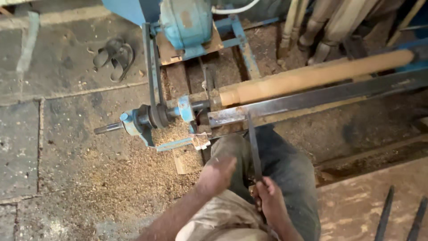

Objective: The person operates a wood lathe to shape a cylindrical wooden piece. They use a chisel to carve the wood while it spins, then switch to sandpaper to smooth the surface.

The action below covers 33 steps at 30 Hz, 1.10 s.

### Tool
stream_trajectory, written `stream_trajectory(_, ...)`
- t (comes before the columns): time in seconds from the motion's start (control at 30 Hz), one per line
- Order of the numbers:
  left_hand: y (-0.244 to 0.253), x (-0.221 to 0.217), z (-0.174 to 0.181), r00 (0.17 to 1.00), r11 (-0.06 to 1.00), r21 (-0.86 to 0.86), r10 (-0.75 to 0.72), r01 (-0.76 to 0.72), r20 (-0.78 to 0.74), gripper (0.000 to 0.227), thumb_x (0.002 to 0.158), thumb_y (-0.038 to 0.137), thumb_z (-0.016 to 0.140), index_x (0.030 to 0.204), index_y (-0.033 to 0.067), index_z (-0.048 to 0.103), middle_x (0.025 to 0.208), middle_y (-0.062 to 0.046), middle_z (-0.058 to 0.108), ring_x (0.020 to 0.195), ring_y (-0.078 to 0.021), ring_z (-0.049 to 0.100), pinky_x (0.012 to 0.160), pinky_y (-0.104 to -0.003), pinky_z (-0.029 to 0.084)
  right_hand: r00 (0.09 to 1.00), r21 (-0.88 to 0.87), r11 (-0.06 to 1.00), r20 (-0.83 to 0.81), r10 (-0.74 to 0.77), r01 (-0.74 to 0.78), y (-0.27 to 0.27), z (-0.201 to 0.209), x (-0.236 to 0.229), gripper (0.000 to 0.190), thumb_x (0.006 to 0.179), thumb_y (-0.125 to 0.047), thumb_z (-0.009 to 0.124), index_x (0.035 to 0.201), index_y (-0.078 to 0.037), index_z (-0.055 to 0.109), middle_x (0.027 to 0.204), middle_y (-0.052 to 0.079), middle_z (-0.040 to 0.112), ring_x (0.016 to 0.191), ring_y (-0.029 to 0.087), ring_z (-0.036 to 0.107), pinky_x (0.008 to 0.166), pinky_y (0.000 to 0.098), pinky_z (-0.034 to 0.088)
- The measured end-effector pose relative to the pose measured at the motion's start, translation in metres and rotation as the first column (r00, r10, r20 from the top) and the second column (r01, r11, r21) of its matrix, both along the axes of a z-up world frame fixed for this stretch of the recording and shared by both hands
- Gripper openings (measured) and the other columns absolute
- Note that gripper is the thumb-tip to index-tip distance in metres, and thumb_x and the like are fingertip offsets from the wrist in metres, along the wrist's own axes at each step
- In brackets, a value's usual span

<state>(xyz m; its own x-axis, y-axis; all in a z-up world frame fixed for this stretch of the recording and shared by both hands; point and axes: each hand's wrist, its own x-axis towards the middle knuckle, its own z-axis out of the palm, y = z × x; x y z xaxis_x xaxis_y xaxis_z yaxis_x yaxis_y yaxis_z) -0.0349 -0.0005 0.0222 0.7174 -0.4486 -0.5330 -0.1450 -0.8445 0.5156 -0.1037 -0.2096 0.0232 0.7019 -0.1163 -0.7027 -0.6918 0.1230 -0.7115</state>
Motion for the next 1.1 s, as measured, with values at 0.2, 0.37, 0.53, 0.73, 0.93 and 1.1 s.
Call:
stream_trajectory(0.2,0.017,0.124,-0.033,0.438,0.895,-0.069,-0.147,0.440,0.887,0.053,0.086,0.012,0.062,0.138,0.0037,0.059,0.149,-0.013,0.059,0.138,-0.0288,0.057,0.119,-0.043,0.044,0.972,0.042,0.991,-0.192,0.135,-0.130,0.001,-0.035,0.035,0.028,0.104,-0.028,0.052,0.107,0.000,0.055,0.077,0.009,0.057,0.052,0.015,0.046,0.049,0.0355,0.044)
stream_trajectory(0.37,0.013,0.165,-0.053,0.334,0.836,0.003,-0.222,0.548,0.916,0.035,0.091,0.016,0.060,0.125,0.0096,0.062,0.145,-0.010,0.063,0.136,-0.0279,0.059,0.119,-0.044,0.043,0.960,0.031,0.991,-0.248,0.131,-0.127,0.010,-0.042,0.040,0.030,0.104,-0.023,0.049,0.123,0.000,0.055,0.083,0.007,0.067,0.052,0.016,0.050,0.049,0.0350,0.042)
stream_trajectory(0.53,0.018,0.165,-0.058,0.310,0.840,0.025,-0.228,0.542,0.923,0.027,0.095,0.019,0.063,0.120,0.0084,0.064,0.137,-0.013,0.068,0.134,-0.0311,0.061,0.118,-0.046,0.043,0.985,0.078,0.996,-0.162,0.062,-0.050,0.015,-0.047,0.026,0.062,0.100,-0.017,0.055,0.159,-0.028,0.040,0.074,0.009,0.058,0.051,0.013,0.045,0.047,0.0325,0.037)
stream_trajectory(0.73,-0.018,0.133,0.000,0.424,0.838,-0.059,-0.213,0.542,0.880,0.032,0.083,0.024,0.068,0.112,0.0121,0.064,0.105,-0.009,0.069,0.112,-0.0307,0.068,0.104,-0.048,0.050,0.633,-0.806,0.180,-0.282,0.721,-0.564,-0.054,0.009,0.045,0.086,0.082,-0.011,0.057,0.157,-0.050,0.041,0.100,-0.002,0.080,0.067,0.023,0.072,0.062,0.0434,0.056)
stream_trajectory(0.93,-0.079,0.077,0.039,0.949,0.590,-0.755,0.280,-0.287,-0.142,0.020,0.104,0.025,0.067,0.107,0.0052,0.065,0.089,-0.012,0.063,0.082,-0.0301,0.066,0.073,-0.043,0.053,0.775,-0.955,0.283,0.243,0.583,0.087,-0.048,0.014,0.025,0.068,0.088,-0.038,0.065,0.144,-0.003,0.049,0.122,0.026,0.064,0.106,0.041,0.062,0.085,0.0448,0.051)
stream_trajectory(1.1,-0.049,0.065,0.021,0.986,0.881,-0.455,0.061,-0.127,-0.157,0.030,0.109,0.032,0.051,0.108,0.0129,0.073,0.097,-0.012,0.070,0.089,-0.0322,0.067,0.083,-0.048,0.053,0.980,-0.466,0.865,-0.020,0.198,-0.184,-0.014,-0.039,0.015,0.047,0.099,-0.038,0.053,0.131,-0.005,0.065,0.088,0.012,0.069,0.075,0.020,0.062,0.070,0.0411,0.052)
